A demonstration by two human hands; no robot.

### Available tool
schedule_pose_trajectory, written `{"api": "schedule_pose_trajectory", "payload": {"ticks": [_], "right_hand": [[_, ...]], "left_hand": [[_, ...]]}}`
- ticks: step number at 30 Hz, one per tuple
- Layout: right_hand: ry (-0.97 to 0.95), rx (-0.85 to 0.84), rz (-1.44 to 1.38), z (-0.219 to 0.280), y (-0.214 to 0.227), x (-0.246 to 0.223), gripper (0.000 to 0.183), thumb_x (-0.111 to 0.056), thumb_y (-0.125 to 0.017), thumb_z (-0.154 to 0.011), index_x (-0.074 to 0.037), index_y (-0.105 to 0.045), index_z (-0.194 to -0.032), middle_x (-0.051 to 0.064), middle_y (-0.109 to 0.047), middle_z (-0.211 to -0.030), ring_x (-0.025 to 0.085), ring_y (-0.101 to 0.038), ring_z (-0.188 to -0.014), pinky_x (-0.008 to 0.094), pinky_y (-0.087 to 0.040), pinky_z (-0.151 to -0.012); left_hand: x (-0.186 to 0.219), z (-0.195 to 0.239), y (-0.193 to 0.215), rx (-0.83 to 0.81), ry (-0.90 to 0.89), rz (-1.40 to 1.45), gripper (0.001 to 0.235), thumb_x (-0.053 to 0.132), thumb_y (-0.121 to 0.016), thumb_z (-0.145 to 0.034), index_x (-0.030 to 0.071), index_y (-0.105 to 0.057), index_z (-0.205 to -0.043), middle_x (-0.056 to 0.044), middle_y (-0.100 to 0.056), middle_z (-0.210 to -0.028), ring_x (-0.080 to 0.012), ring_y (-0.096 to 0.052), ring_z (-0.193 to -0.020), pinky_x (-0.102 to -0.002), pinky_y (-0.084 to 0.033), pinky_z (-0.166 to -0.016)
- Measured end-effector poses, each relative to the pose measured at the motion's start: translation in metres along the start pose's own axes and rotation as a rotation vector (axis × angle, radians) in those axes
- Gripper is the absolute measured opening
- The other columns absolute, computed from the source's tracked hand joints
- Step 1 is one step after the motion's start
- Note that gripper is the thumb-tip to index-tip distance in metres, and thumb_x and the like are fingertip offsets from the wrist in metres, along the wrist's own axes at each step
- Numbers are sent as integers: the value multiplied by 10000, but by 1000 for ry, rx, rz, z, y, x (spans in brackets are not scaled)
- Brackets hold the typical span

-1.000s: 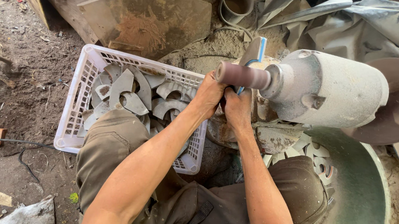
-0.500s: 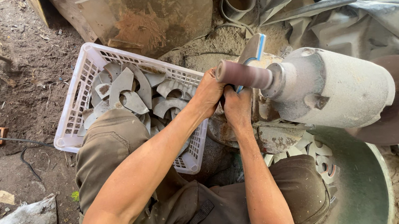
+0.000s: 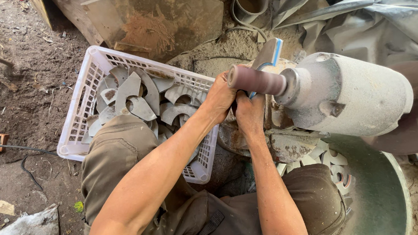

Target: The person sits on the ground and repeatedly picks up metal parts from a white basket, presses them against a rotating grinding wheel to smooth edges, and returns them to the basket. The process continues with multiple parts handled one at a time.

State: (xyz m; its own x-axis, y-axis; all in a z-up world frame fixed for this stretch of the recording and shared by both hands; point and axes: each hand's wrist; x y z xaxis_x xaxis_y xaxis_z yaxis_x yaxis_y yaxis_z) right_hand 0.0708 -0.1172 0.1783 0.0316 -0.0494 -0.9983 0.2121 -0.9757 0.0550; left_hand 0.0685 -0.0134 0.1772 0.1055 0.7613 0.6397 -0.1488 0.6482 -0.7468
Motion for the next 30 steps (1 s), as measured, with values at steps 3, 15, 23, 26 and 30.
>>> {"api": "schedule_pose_trajectory", "payload": {"ticks": [3,15,23,26,30], "right_hand": [[-9,-13,8,0,1,-1,137,-14,-541,-961,37,-565,-1086,44,-587,-923,108,-581,-785,287,-523,-672],[-181,48,173,12,-2,-19,110,-40,-509,-891,14,-600,-863,50,-589,-723,103,-547,-611,311,-450,-507],[-257,72,96,22,-3,-24,218,-58,-539,-903,31,-544,-704,23,-517,-626,92,-470,-507,321,-347,-423],[-298,86,115,28,-5,-35,193,-61,-536,-895,26,-544,-723,26,-521,-629,91,-474,-492,317,-349,-409],[-367,75,55,34,-10,-53,138,-58,-532,-890,25,-551,-783,17,-513,-643,89,-451,-472,307,-331,-394]], "left_hand": [[2,1,-1,2,3,-27,79,140,-669,-981,84,-723,-972,-12,-697,-913,-102,-601,-811,-284,-539,-735],[2,15,-5,91,68,-49,115,115,-624,-991,82,-686,-899,-1,-629,-788,-101,-523,-631,-286,-432,-523],[-2,27,-7,129,90,-14,137,72,-577,-968,39,-707,-940,-20,-691,-841,-112,-613,-719,-299,-527,-645],[-4,28,-5,127,101,3,151,66,-557,-985,35,-705,-982,-24,-680,-862,-114,-607,-735,-299,-524,-660],[-7,32,-5,122,138,137,133,119,-575,-1038,55,-689,-1063,-5,-638,-872,-103,-584,-754,-285,-505,-661]]}}
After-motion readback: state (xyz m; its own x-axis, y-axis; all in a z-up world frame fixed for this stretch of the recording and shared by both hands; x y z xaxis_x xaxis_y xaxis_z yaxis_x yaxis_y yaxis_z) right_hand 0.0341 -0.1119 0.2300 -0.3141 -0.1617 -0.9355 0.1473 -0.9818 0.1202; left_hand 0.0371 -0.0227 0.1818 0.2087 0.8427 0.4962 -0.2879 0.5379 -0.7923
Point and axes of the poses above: each hand's wrist, its own z-axis away from the middle knuckle, its own y-axis out of the back of the hand, x = y × z
